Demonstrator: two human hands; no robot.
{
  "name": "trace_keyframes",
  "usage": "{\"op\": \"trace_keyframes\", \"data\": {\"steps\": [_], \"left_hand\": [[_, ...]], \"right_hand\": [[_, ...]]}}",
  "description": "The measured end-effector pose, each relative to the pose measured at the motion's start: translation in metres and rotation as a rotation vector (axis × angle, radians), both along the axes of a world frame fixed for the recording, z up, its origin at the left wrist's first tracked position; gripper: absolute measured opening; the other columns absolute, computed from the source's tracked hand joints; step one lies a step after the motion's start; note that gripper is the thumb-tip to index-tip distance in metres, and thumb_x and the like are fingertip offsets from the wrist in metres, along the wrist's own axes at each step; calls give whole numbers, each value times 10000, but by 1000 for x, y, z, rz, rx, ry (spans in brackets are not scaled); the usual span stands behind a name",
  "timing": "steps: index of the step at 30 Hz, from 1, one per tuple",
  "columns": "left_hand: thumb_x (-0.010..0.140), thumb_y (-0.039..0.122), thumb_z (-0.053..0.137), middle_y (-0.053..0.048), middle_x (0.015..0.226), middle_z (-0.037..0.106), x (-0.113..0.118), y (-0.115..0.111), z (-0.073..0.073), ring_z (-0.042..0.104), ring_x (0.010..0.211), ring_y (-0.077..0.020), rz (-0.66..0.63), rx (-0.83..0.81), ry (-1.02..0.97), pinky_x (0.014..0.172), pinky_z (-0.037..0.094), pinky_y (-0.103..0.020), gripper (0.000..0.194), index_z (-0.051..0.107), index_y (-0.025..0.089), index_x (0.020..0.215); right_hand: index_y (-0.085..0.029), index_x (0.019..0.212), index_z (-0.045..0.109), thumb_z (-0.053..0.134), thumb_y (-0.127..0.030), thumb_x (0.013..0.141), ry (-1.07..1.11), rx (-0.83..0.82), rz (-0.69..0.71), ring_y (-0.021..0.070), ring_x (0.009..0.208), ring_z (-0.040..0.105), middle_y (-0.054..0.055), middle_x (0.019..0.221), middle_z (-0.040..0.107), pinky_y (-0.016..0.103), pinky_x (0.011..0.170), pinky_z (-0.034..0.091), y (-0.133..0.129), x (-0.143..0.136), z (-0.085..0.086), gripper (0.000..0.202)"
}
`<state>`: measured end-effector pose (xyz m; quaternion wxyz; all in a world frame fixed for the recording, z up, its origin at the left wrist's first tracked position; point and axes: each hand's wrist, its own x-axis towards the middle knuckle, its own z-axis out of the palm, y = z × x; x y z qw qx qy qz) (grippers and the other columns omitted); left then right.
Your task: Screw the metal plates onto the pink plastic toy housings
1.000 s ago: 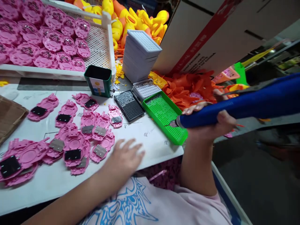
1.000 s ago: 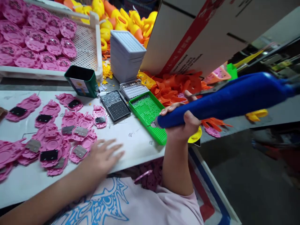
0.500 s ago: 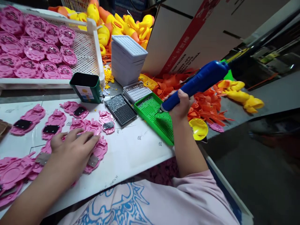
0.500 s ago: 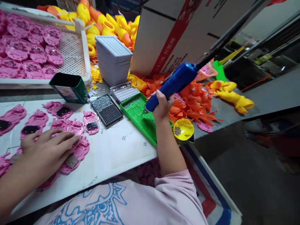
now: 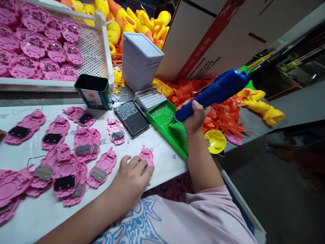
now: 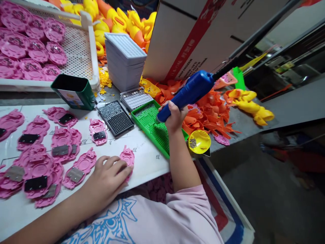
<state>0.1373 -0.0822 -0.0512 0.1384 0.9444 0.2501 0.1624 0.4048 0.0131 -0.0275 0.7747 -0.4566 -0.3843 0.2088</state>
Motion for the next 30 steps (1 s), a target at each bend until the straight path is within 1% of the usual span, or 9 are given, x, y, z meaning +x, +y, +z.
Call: {"op": "trace_keyframes", "data": {"steps": [5, 8, 11, 14, 16, 19, 22, 26, 30], "left_hand": [[784, 254, 681, -40, 955, 637, 9, -3, -17, 512, 934, -240, -9, -43, -98, 830, 293, -407, 276, 591, 193, 1038], [783, 251, 678, -39, 966, 644, 7, -3, -20, 503, 936, -238, -15, -57, -115, 820, 288, -395, 254, 595, 190, 1016], [794, 263, 657, -49, 1009, 641, 6, -4, -20, 497, 966, -247, -19, -67, -106, 831, 287, -404, 249, 598, 191, 1024], [818, 262, 610, -61, 1035, 636, 5, -5, -21, 493, 996, -255, -29, -65, -110, 848, 293, -419, 257, 597, 181, 1061], [836, 235, 575, -66, 1030, 639, 5, -6, -22, 494, 997, -253, -31, -54, -118, 848, 301, -420, 247, 600, 172, 1075], [854, 213, 550, -74, 1034, 645, 5, -7, -23, 496, 996, -253, -28, -38, -123, 841, 308, -420, 243, 605, 162, 1085], [867, 212, 541, -75, 1042, 651, 5, -7, -24, 495, 1002, -255, -28, -31, -128, 834, 309, -422, 258, 603, 155, 1111], [870, 214, 538, -69, 1041, 656, 5, -8, -23, 498, 984, -250, -23, -32, -135, 821, 309, -419, 253, 610, 154, 1106], [876, 224, 532, -73, 1040, 658, 4, -8, -24, 500, 991, -248, -13, -28, -133, 821, 309, -419, 245, 615, 163, 1098]], "right_hand": [[-209, 658, 492, 617, -392, 657, 20, -14, -42, 129, 428, 562, -44, 532, 565, 271, 442, 457, 1, 1, 1, 221], [-230, 653, 476, 582, -468, 669, -9, -58, -43, 129, 458, 548, -42, 564, 535, 288, 468, 451, -5, 1, 9, 261], [-253, 742, 501, 559, -473, 663, -22, -70, -31, 132, 501, 549, -47, 598, 531, 293, 506, 452, -15, -2, 22, 240], [-245, 873, 541, 509, -435, 667, 23, 0, 9, 128, 462, 534, -52, 564, 542, 272, 462, 432, -30, -13, 34, 282], [-234, 919, 559, 498, -418, 674, 54, 28, 99, 133, 442, 536, -46, 549, 563, 271, 443, 439, -43, -27, 38, 313], [-234, 866, 583, 540, -425, 668, 68, 13, 271, 141, 440, 552, -29, 555, 585, 292, 463, 476, -61, -49, 36, 279], [-243, 784, 586, 598, -445, 663, 68, 3, 406, 146, 474, 578, -23, 592, 598, 310, 504, 501, -72, -68, 27, 236], [-251, 759, 585, 623, -449, 665, 80, -6, 459, 151, 491, 589, -29, 606, 615, 317, 519, 500, -76, -80, 17, 223], [-252, 801, 597, 636, -456, 660, 81, -42, 473, 149, 508, 592, -31, 615, 618, 321, 541, 508, -75, -81, 14, 251]]}}
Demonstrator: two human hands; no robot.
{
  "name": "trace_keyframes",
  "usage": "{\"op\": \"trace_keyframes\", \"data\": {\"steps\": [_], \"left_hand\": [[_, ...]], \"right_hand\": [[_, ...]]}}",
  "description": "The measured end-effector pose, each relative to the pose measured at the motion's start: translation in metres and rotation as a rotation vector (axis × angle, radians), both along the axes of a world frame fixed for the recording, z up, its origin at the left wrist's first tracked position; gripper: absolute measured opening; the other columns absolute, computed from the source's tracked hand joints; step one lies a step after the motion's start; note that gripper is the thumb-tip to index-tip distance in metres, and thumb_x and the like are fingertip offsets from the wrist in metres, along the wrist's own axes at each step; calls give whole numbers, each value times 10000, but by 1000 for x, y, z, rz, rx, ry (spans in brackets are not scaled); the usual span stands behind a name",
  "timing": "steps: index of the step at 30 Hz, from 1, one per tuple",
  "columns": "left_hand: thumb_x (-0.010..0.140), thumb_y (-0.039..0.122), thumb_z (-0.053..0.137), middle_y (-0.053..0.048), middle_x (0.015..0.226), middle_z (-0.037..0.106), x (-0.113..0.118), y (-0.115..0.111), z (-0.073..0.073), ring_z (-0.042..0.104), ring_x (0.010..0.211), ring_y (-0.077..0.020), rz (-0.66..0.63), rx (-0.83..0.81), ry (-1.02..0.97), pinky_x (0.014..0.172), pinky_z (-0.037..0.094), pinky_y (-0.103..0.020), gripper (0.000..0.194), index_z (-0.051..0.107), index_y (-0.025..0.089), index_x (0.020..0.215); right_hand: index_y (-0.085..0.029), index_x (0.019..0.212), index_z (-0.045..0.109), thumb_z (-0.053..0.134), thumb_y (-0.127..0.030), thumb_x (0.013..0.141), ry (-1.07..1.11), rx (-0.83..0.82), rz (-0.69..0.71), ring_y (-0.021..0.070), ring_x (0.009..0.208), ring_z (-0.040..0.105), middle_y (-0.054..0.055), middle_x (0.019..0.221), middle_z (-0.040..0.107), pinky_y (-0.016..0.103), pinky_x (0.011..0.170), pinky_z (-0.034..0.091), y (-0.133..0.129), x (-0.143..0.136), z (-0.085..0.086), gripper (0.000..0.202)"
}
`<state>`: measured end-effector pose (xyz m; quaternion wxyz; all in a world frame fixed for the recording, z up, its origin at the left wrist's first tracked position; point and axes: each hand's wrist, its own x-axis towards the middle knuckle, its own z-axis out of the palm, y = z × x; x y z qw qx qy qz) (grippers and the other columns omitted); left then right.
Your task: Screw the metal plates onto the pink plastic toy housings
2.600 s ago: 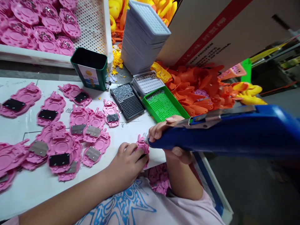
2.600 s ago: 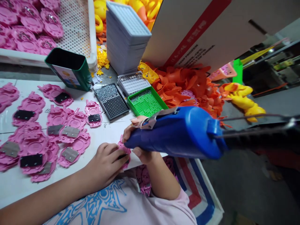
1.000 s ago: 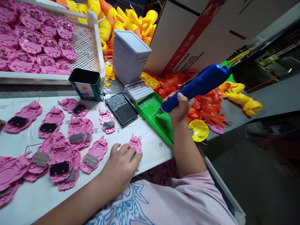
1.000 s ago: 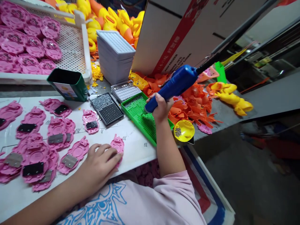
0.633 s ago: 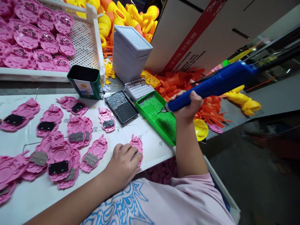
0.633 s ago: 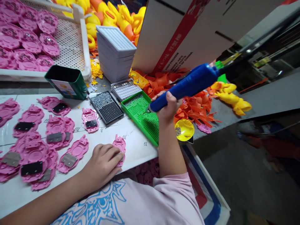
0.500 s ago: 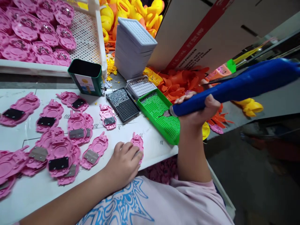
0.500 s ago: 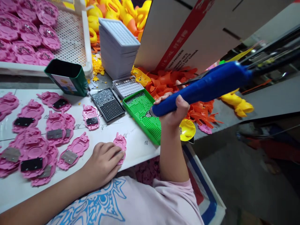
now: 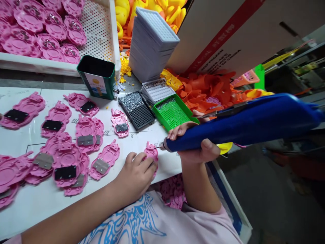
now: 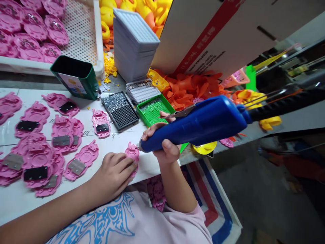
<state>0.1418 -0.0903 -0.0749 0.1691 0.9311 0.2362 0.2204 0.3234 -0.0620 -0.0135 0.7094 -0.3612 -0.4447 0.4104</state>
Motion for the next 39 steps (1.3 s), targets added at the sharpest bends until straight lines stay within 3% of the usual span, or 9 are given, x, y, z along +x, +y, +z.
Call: {"op": "trace_keyframes", "data": {"steps": [7, 11, 18, 23, 26, 31, 34, 39], "left_hand": [[872, 223, 551, -66, 1040, 661, 1, -1, -4, 499, 1004, -245, 16, 5, 3, 836, 315, -418, 233, 618, 172, 1089], [886, 210, 538, -63, 1050, 661, 2, -2, -5, 492, 999, -244, 23, 29, 4, 824, 314, -410, 221, 618, 172, 1089], [855, 259, 595, -68, 1045, 653, 1, -5, -7, 462, 1029, -265, 81, 0, 3, 831, 304, -423, 278, 598, 133, 1103], [851, 265, 614, -56, 1011, 654, -1, -2, -5, 474, 977, -250, 38, -7, 29, 801, 298, -406, 251, 595, 148, 1072], [831, 268, 643, -55, 1017, 651, -2, -1, -5, 476, 986, -249, 30, -7, 26, 818, 293, -402, 277, 587, 153, 1076], [827, 269, 641, -64, 1040, 644, -3, 0, -4, 477, 1023, -254, 32, -21, 36, 839, 297, -403, 297, 575, 168, 1098], [833, 268, 622, -65, 1037, 648, -3, 0, -3, 477, 1021, -259, 40, -45, 29, 837, 299, -406, 274, 578, 173, 1087], [822, 274, 638, -47, 1053, 651, -2, 1, -2, 474, 1032, -262, 39, -57, 27, 861, 288, -411, 292, 581, 174, 1089]], "right_hand": [[-231, 804, 600, 646, -456, 668, -12, -7, 23, 146, 518, 585, -22, 628, 599, 318, 535, 504, 0, 0, -8, 268], [-265, 973, 580, 665, -418, 687, -68, 68, 50, 157, 521, 575, -27, 644, 602, 317, 501, 493, -2, -6, -10, 335], [-255, 1034, 581, 686, -393, 705, -123, 123, 187, 151, 519, 567, -15, 653, 598, 297, 471, 486, 3, -11, -10, 373], [-231, 862, 621, 637, -462, 688, -135, 100, 215, 158, 505, 567, -7, 618, 576, 312, 478, 482, 7, 0, -6, 290], [-250, 794, 595, 595, -477, 672, -126, 88, 93, 148, 475, 553, -23, 604, 567, 318, 483, 487, 13, 14, 11, 258], [-246, 839, 559, 540, -380, 661, -135, 98, -377, 128, 462, 541, -47, 573, 554, 284, 481, 458, 45, 48, 30, 224], [-228, 848, 532, 536, -350, 670, -111, 57, -564, 134, 438, 538, -52, 544, 556, 268, 437, 423, 65, 68, 21, 216], [-257, 730, 488, 583, -370, 664, -86, 24, -584, 135, 436, 534, -60, 532, 554, 283, 431, 442, 76, 81, -1, 161]]}}
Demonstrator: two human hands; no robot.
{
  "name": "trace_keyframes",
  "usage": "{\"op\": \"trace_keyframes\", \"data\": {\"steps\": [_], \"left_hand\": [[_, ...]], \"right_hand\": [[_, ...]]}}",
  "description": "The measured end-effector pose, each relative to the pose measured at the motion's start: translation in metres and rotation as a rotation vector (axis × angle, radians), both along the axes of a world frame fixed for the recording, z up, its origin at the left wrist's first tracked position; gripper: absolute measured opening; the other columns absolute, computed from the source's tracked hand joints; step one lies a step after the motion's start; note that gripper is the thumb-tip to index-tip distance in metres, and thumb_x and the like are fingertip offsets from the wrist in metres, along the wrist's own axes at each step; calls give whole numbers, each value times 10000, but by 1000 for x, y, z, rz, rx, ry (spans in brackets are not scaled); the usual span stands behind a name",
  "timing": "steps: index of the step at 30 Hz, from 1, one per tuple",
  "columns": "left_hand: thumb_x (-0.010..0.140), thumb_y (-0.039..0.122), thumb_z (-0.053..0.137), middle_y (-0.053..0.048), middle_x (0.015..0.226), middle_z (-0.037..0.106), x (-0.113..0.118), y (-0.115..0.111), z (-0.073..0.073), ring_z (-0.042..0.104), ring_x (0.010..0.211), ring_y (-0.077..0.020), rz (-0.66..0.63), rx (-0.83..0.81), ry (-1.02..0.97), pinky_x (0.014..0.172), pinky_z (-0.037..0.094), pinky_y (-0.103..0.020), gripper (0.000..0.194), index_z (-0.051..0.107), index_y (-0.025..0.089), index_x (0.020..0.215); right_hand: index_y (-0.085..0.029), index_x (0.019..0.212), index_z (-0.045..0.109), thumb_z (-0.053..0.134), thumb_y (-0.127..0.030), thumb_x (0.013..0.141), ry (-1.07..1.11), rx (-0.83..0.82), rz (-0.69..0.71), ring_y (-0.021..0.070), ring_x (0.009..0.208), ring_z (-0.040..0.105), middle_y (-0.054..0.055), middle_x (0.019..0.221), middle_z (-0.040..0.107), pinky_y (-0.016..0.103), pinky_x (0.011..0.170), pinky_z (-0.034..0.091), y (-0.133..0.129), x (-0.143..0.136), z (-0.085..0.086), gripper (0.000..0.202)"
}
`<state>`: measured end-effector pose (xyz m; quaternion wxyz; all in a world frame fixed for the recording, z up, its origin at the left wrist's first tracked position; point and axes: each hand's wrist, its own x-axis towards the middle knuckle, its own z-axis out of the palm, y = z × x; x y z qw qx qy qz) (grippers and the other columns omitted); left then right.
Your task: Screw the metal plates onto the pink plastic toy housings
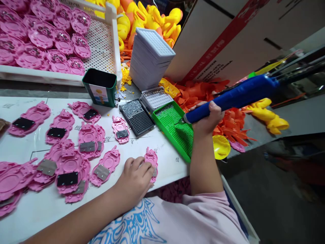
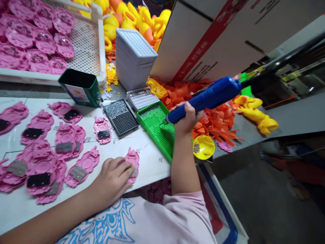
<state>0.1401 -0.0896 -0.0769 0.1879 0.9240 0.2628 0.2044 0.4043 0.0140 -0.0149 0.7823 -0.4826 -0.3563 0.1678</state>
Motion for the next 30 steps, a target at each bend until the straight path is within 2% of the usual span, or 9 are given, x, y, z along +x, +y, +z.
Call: {"op": "trace_keyframes", "data": {"steps": [4, 8, 19, 25, 30], "left_hand": [[827, 250, 628, -64, 1066, 644, 1, 0, 1, 477, 1038, -257, -7, 6, 20, 850, 294, -406, 290, 577, 171, 1101], [833, 238, 613, -62, 1066, 645, 2, -1, 1, 470, 1036, -263, -10, 2, 6, 846, 290, -407, 280, 579, 163, 1101], [837, 242, 609, -64, 1054, 653, 2, 0, 1, 484, 1020, -261, -17, -4, -1, 840, 289, -407, 262, 584, 164, 1086], [837, 260, 615, -71, 1051, 646, 0, 0, 0, 482, 1043, -261, -18, -11, 1, 850, 297, -409, 268, 586, 175, 1089], [825, 264, 630, -64, 1052, 649, -1, 1, 0, 486, 1031, -259, -21, -7, -8, 841, 295, -402, 281, 585, 166, 1085]], "right_hand": [[-237, 663, 473, 559, -362, 666, -7, 4, -6, 122, 416, 534, -58, 516, 555, 261, 409, 436, 0, 0, -5, 152], [-208, 690, 495, 543, -340, 665, -12, 12, 4, 130, 412, 558, -47, 509, 566, 254, 399, 440, 1, 2, -6, 144], [-216, 661, 474, 567, -377, 646, -60, -25, 48, 118, 423, 551, -54, 529, 557, 255, 418, 457, 2, 1, -10, 186], [-228, 642, 463, 530, -381, 612, 4, -28, -8, 121, 409, 527, -63, 503, 532, 263, 412, 437, -1, 0, -2, 169], [-223, 758, 504, 499, -401, 651, 50, 31, 29, 119, 438, 534, -53, 536, 537, 249, 431, 428, -15, -5, 14, 208]]}}
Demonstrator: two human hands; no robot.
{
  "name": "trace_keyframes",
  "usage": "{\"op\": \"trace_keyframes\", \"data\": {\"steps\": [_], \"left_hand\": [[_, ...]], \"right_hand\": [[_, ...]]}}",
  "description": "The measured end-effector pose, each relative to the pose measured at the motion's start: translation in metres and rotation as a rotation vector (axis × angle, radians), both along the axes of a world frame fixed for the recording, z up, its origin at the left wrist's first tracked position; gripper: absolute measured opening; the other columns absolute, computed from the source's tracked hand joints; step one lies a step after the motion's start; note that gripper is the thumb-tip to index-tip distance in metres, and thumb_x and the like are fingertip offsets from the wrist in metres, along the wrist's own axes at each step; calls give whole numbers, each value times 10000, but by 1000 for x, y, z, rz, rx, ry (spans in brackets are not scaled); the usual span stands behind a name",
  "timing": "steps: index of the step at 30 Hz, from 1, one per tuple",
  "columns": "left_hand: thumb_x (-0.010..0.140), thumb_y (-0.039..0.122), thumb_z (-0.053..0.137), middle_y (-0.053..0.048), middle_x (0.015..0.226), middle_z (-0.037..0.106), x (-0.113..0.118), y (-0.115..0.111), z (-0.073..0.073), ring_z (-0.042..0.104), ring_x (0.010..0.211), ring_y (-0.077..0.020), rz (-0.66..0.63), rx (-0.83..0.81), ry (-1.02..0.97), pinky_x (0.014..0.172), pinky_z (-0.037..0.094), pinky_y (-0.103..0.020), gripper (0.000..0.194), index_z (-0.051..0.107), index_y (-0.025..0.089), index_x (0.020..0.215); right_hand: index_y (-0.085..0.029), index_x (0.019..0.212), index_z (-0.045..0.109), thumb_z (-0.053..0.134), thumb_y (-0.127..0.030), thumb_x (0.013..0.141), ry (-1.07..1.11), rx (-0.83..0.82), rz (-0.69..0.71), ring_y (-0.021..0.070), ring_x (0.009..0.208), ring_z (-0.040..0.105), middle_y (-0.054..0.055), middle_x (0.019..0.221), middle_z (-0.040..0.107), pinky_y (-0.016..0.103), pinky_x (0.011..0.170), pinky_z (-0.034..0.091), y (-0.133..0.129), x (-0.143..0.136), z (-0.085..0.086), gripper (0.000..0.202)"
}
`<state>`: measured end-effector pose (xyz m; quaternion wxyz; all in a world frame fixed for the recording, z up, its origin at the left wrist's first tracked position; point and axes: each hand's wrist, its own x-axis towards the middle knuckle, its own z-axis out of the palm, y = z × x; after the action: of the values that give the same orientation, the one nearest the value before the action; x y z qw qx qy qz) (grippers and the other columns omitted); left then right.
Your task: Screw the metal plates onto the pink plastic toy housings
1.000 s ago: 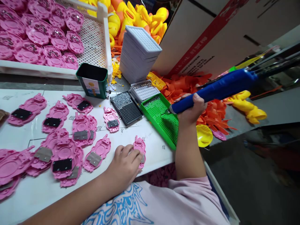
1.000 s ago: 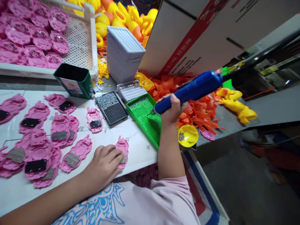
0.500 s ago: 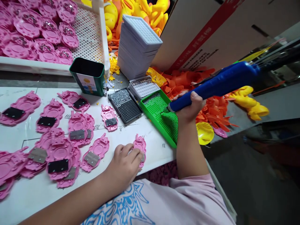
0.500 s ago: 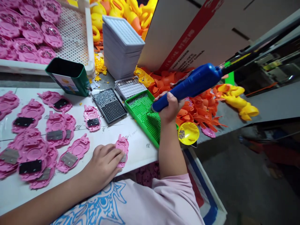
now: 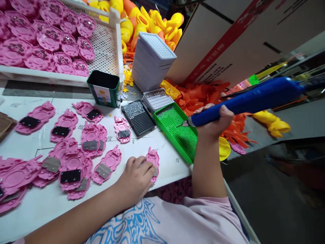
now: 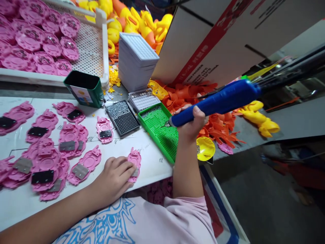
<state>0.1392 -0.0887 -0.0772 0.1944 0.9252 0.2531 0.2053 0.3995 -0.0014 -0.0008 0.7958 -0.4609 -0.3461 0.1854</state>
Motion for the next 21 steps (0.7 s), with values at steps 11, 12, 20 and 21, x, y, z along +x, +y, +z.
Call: {"op": "trace_keyframes", "data": {"steps": [11, 12, 20, 21], "left_hand": [[860, 264, 578, -80, 1057, 646, 1, 0, 0, 480, 1048, -268, -11, -7, 23, 835, 298, -417, 273, 592, 152, 1108], [865, 263, 570, -80, 1058, 648, 1, 0, 1, 477, 1049, -268, -11, -9, 24, 833, 299, -418, 267, 595, 150, 1106], [875, 268, 558, -73, 1063, 653, 1, 0, 2, 464, 1053, -264, -10, -12, 20, 836, 298, -419, 272, 594, 137, 1110], [875, 269, 559, -73, 1061, 653, 1, 0, 2, 464, 1054, -263, -8, -11, 20, 838, 298, -419, 269, 594, 139, 1108]], "right_hand": [[-265, 750, 552, 611, -477, 589, 37, -113, 405, 155, 440, 538, -47, 547, 565, 335, 486, 473, -55, -73, 4, 273], [-258, 739, 543, 620, -491, 593, 33, -114, 443, 155, 450, 544, -42, 557, 566, 338, 498, 476, -56, -75, 0, 285], [-254, 802, 581, 619, -427, 643, 53, -57, 521, 154, 492, 578, -34, 607, 604, 332, 533, 494, -56, -79, -16, 238], [-264, 824, 583, 619, -413, 645, 59, -48, 523, 153, 490, 578, -39, 606, 611, 327, 525, 495, -56, -80, -16, 236]]}}
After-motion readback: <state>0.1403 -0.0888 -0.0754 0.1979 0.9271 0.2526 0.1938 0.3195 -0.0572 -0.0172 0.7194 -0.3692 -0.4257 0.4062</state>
